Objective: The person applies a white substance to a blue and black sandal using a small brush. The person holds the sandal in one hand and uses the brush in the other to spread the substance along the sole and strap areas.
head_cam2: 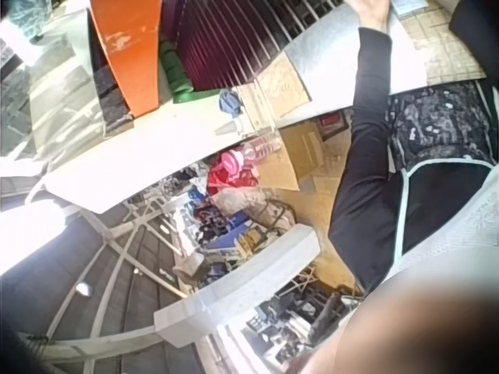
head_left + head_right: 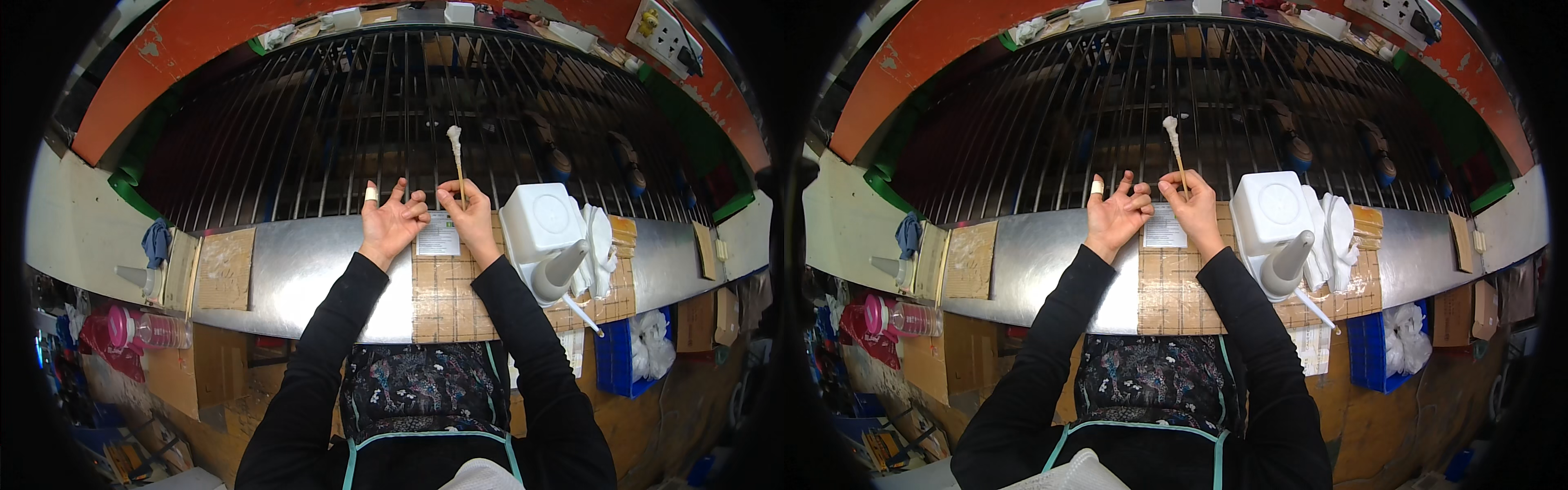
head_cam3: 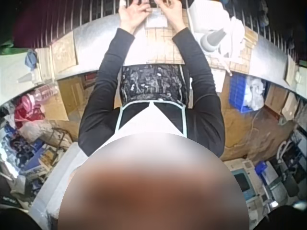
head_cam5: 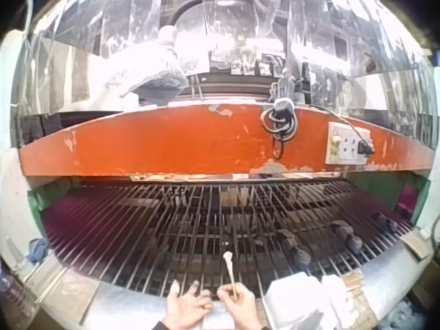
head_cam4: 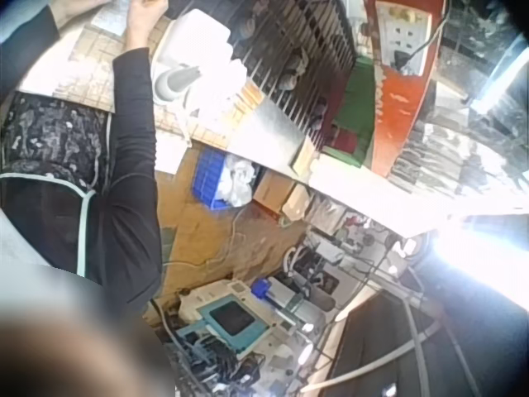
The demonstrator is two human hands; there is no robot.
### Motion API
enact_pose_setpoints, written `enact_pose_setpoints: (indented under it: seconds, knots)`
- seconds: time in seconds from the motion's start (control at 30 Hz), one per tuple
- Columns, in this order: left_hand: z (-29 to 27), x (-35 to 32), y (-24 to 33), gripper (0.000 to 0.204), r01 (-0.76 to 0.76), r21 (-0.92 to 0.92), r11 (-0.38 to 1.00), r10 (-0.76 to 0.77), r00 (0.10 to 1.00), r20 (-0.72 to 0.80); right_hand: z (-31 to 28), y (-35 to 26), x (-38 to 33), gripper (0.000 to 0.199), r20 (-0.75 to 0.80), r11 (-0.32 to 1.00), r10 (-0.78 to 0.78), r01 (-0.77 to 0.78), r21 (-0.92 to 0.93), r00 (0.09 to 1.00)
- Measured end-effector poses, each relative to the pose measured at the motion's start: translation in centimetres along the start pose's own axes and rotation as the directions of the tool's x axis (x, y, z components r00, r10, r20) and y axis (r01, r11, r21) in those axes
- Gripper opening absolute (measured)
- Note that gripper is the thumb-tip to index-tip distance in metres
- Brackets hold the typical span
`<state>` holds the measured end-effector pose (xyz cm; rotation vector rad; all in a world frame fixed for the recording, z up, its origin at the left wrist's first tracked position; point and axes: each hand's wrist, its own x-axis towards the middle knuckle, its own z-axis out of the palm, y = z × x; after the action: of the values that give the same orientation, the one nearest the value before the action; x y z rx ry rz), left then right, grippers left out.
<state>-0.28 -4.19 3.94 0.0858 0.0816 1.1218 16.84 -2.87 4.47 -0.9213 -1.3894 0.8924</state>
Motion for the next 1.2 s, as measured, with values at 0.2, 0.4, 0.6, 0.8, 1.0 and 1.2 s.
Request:
enact_pose_setpoints:
  seconds: [0.2,0.4,0.6,0.8,1.0,1.2]
  knots:
    - [0.4,-0.1,-0.2,0.064,0.012,0.006,1.000,-0.013,0.999,0.051,0.0,-0.2,0.0,0.011,0.050,0.997,0.056,-0.053,-0.047,0.997]
    - [0.7,-0.3,-0.3,0.071,0.002,0.035,0.999,-0.004,0.998,0.066,0.4,-0.1,-0.3,0.015,0.114,0.999,0.043,-0.044,0.002,0.993]
    - [0.4,-0.2,-0.5,0.070,0.027,0.062,0.998,-0.031,0.998,0.061,0.6,0.2,-0.6,0.013,0.173,0.998,0.060,-0.062,0.004,0.983]
    - [-0.2,0.2,-0.6,0.051,-0.040,0.342,0.939,0.034,0.999,0.023,0.7,0.6,-0.4,0.020,0.061,0.992,0.036,-0.028,-0.121,0.997]
    - [0.0,0.3,-2.6,0.017,-0.207,0.888,-0.410,0.440,0.808,0.392,-0.5,1.6,0.3,0.020,0.095,0.841,0.251,-0.265,0.471,0.963]
    - [-0.3,-0.4,-4.2,0.020,-0.169,0.736,-0.656,0.360,0.787,0.501,0.0,2.5,0.3,0.023,0.071,0.812,0.243,-0.243,0.531,0.967]
